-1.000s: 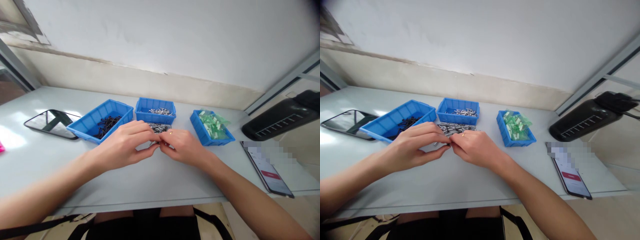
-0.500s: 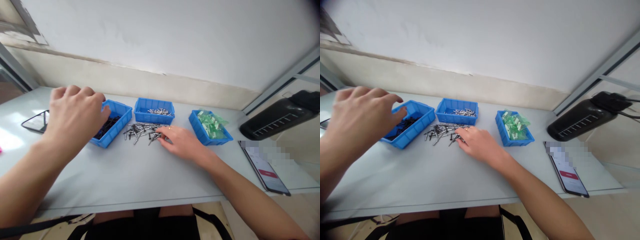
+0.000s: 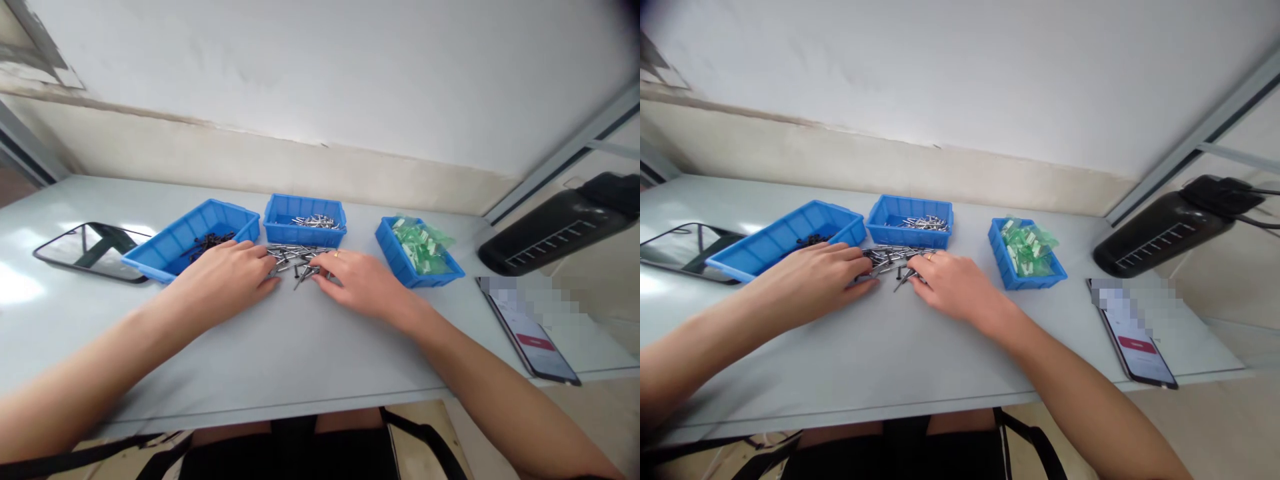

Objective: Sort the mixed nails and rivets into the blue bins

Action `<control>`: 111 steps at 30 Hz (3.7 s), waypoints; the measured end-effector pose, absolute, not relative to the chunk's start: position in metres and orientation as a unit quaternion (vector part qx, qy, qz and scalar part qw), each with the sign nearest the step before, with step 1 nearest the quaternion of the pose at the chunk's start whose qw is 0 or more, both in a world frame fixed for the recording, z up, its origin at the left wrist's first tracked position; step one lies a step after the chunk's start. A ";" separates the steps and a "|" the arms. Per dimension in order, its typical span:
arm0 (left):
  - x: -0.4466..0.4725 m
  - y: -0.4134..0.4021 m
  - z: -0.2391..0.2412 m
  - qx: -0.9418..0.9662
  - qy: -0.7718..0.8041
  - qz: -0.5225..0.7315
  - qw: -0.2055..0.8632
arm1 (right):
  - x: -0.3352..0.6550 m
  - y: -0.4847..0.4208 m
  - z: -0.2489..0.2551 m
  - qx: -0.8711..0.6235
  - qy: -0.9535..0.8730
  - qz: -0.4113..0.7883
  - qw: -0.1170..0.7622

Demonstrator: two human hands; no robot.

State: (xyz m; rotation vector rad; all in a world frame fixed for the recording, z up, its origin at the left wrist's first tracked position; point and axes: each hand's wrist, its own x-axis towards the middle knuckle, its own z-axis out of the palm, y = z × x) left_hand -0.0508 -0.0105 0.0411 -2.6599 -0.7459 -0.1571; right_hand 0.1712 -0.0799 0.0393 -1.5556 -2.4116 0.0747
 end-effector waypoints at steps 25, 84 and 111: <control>-0.043 -0.021 0.048 -0.958 -0.188 -0.200 0.087 | 0.170 -0.082 0.043 -0.469 -0.869 -0.004 0.157; -0.039 -0.037 0.059 -0.934 -0.161 -0.306 -0.094 | 0.167 -0.084 0.035 -0.398 -0.877 -0.010 0.268; -0.037 -0.033 0.056 -0.942 -0.176 -0.256 -0.126 | 0.166 -0.089 0.041 -0.296 -0.849 -0.196 0.391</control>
